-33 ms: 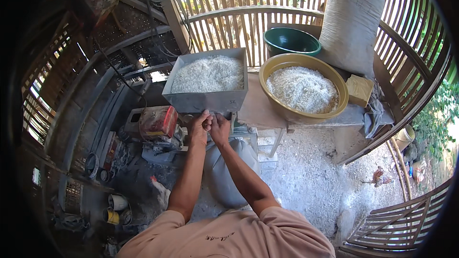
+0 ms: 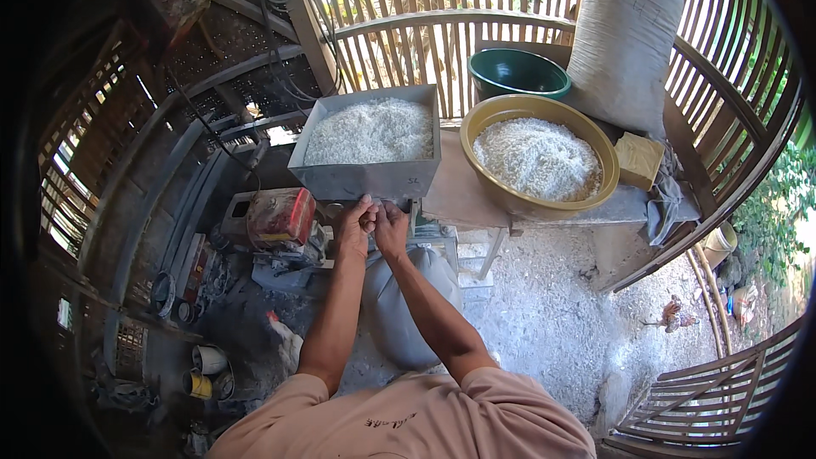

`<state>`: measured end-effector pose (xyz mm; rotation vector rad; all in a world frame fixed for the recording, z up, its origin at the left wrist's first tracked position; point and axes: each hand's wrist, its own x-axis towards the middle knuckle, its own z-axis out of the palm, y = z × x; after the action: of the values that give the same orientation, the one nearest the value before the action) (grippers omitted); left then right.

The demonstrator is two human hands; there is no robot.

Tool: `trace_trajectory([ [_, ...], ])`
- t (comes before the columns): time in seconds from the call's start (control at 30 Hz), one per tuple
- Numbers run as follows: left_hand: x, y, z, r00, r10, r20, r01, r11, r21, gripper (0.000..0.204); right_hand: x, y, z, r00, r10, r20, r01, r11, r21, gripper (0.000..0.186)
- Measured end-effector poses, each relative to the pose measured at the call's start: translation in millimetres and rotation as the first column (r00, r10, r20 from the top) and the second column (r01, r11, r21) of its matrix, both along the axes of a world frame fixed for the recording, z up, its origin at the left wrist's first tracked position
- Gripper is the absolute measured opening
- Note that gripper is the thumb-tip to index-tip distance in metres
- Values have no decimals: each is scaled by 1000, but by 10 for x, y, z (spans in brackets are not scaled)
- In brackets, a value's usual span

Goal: The person pours rice from a bowl into the hopper of a milling machine, uses their hands to push the rice through, and moves a bowl on a wooden bench.

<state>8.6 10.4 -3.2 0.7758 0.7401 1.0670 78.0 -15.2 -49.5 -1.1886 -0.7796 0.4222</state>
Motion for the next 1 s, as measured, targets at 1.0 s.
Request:
trace_trajectory([
  [1.0, -85, -827, -874, 438, 675, -593, -186, 714, 675, 71, 3651, -883, 787, 432, 313, 846, 688, 492, -533, 54],
])
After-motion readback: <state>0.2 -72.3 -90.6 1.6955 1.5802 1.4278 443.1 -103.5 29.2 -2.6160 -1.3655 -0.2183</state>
